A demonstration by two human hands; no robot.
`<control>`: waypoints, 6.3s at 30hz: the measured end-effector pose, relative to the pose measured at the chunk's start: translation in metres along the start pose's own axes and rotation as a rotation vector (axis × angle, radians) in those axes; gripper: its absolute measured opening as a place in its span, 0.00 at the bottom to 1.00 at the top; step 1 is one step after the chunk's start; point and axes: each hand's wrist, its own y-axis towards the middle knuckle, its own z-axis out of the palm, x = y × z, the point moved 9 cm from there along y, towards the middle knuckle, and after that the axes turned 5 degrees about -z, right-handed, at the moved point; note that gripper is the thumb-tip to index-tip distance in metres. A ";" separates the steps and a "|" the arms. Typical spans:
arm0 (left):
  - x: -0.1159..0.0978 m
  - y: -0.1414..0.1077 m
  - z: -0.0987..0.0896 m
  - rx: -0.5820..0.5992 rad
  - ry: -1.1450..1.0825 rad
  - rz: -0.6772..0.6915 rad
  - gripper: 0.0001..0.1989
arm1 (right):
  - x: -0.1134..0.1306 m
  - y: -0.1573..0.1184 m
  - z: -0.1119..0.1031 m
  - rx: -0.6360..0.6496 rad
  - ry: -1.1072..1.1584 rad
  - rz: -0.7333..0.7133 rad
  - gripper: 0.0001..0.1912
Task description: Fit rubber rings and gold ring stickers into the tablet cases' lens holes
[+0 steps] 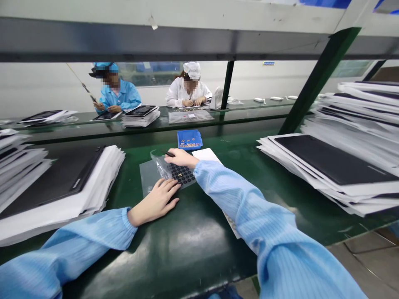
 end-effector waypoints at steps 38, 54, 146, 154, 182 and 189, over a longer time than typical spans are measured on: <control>0.076 -0.011 -0.002 0.065 -0.122 -0.072 0.07 | -0.030 -0.062 0.028 0.005 -0.410 0.014 0.05; 0.069 -0.020 -0.003 -0.068 -0.169 -0.172 0.06 | -0.003 -0.033 0.062 0.040 -0.196 -0.031 0.11; -0.011 -0.002 0.000 0.062 -0.127 0.001 0.18 | -0.038 -0.058 0.012 0.008 -0.268 0.093 0.11; -0.012 -0.001 0.002 0.119 -0.099 0.009 0.18 | -0.046 -0.053 0.005 -0.006 -0.305 0.124 0.09; -0.015 0.002 0.007 0.183 -0.050 -0.052 0.21 | -0.043 -0.079 -0.004 -0.041 -0.382 0.082 0.09; -0.014 0.002 0.006 0.171 -0.049 -0.045 0.20 | -0.056 -0.053 -0.017 -0.028 -0.397 0.068 0.11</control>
